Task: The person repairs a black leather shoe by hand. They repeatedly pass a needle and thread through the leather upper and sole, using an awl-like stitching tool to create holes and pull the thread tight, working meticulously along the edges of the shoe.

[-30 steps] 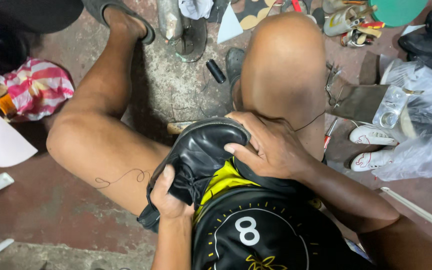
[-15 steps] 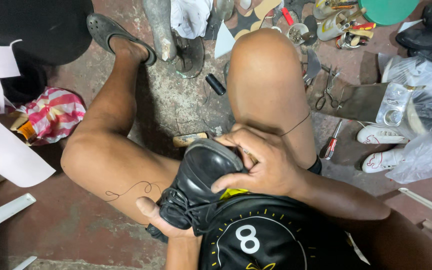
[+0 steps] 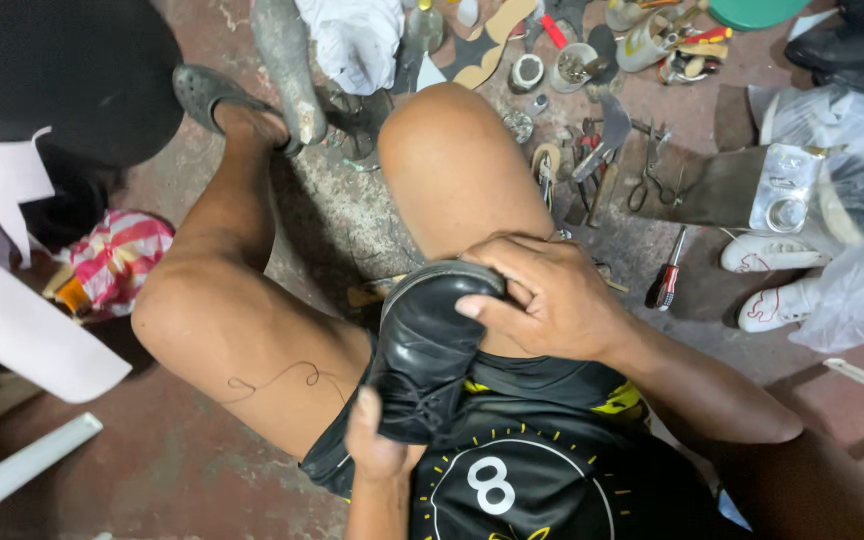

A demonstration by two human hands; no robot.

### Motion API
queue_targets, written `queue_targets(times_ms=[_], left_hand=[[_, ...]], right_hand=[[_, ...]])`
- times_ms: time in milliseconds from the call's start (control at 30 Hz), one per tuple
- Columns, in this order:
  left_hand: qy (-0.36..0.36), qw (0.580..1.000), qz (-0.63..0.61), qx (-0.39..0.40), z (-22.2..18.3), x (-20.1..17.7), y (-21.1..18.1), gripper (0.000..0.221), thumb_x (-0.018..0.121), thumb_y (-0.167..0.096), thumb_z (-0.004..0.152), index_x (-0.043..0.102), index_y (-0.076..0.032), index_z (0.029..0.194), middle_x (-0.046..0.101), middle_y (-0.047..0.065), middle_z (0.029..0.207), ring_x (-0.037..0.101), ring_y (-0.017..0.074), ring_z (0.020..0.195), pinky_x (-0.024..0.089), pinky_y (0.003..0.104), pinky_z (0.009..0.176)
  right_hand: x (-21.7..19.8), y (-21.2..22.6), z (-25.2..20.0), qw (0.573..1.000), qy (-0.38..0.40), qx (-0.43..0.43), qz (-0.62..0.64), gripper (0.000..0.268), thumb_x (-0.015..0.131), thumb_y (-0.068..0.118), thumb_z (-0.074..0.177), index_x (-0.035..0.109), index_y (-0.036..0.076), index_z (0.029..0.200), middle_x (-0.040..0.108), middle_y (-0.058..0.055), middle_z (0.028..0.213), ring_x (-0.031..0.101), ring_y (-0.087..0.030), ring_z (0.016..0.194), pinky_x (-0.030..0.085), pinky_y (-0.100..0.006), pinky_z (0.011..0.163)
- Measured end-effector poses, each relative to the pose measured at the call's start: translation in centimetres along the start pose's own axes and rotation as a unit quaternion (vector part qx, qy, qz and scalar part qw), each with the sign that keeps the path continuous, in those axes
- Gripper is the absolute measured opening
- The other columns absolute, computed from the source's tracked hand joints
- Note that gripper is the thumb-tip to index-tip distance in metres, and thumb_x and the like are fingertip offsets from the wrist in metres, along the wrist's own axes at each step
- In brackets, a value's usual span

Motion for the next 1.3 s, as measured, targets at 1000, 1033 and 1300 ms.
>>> queue_targets(times_ms=[1000, 1033, 1300], left_hand=[[0.200, 0.504, 0.814, 0.209, -0.6, 9.3, -6.2, 0.021, 0.064, -0.009, 0.079, 0.074, -0.006, 0.097, 0.073, 0.012, 0.087, 0.069, 0.0338, 0.082, 0.054, 0.047, 0.076], [0.202, 0.524, 0.813, 0.155, -0.9, 9.0, -5.6, 0.017, 0.065, -0.010, 0.082, 0.075, -0.008, 0.096, 0.074, 0.011, 0.087, 0.070, 0.0329, 0.082, 0.054, 0.046, 0.076], [0.160, 0.531, 0.749, 0.361, 3.6, 10.8, -3.3, 0.025, 0.068, -0.012, 0.086, 0.073, -0.005, 0.109, 0.074, 0.012, 0.103, 0.070, 0.0312, 0.093, 0.056, 0.043, 0.083]], right_hand=[[-2.6, 1.7, 4.4, 0.969, 0.045, -0.242, -0.035, 0.039, 0.057, 0.020, 0.094, 0.060, -0.003, 0.126, 0.069, -0.021, 0.113, 0.069, -0.036, 0.092, 0.054, -0.042, 0.078], [-2.6, 1.7, 4.1, 0.973, 0.064, -0.222, -0.022, 0.035, 0.056, 0.023, 0.096, 0.063, 0.000, 0.122, 0.070, -0.018, 0.108, 0.071, -0.034, 0.092, 0.055, -0.041, 0.079], [-0.3, 0.9, 3.4, 0.970, 0.072, -0.212, 0.092, 0.038, 0.041, 0.030, 0.109, 0.065, 0.000, 0.110, 0.064, -0.015, 0.103, 0.065, -0.031, 0.101, 0.049, -0.038, 0.096]])
Point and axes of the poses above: each hand's wrist, its own z-axis towards the middle knuckle, its own x-axis out of the palm, y = z × x, the point moved 2 cm from there along z, towards the middle knuckle
